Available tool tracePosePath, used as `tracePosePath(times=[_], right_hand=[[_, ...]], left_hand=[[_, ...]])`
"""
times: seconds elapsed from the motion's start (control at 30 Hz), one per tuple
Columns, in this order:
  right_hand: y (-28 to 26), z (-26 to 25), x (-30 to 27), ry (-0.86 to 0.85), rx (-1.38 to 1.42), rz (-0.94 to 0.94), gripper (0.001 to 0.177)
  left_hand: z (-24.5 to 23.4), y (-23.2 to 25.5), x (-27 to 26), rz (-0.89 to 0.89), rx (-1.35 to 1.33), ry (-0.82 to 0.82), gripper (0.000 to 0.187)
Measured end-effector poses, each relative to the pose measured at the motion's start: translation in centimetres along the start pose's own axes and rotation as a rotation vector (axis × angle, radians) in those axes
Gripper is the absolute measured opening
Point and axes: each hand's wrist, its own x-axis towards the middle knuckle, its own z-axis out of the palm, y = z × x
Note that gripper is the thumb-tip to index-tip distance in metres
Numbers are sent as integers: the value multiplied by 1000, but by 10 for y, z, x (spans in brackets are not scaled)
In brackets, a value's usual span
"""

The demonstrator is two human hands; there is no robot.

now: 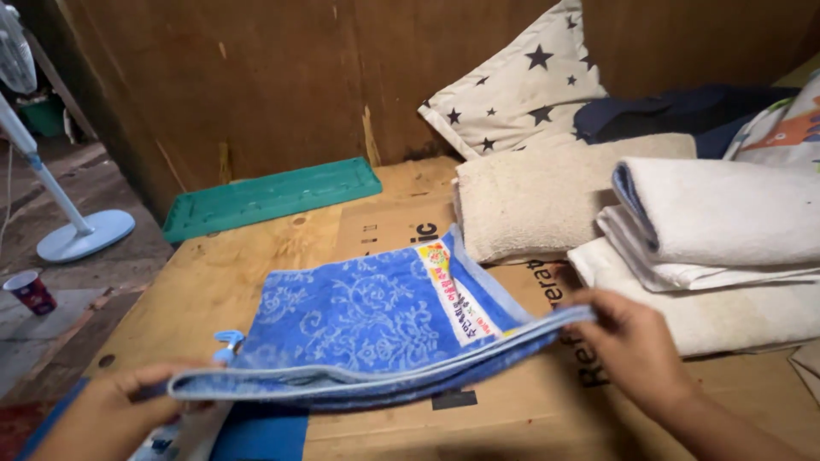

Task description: The person folds multiple white and blue towels on a cardboard surface. They smooth and align each towel before folding it into a compact shape and stacking it with others.

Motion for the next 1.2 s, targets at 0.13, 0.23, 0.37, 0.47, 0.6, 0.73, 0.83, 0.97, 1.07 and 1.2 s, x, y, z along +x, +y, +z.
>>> tracePosePath(times=[0.13, 0.23, 0.37, 0.47, 0.6, 0.73, 0.83, 0.97, 1.07, 1.2], right_hand=[[-8, -4, 12, 186, 14, -135, 20], [-9, -7, 9, 306, -5, -210, 21], [-2, -19, -1, 209, 7, -235, 23], [9, -35, -3, -45, 71, 82, 21], [15, -53, 6, -142, 141, 281, 17], [1, -44, 33, -141, -71, 213, 20], [-10, -12, 56, -157, -195, 79, 23], [-11, 28, 86, -148, -173, -60, 24], [-8, 55, 109, -161, -190, -130, 22], [1, 81, 136, -94, -381, -240, 24]], left_hand=[[-8, 25, -10, 401, 168, 93, 25], [-1, 24, -18, 463, 28, 72, 31], [20, 10, -17, 112, -46, -94, 31], [25, 8, -14, -116, -2, -271, 28], [19, 22, -21, -163, -275, -505, 26], [26, 55, -16, -100, -50, -158, 32], [57, 60, -5, 31, -73, 145, 33], [95, 59, 23, 186, -328, 254, 24], [109, 46, 37, 261, -215, 419, 24], [113, 31, 64, 391, -132, 545, 22]])
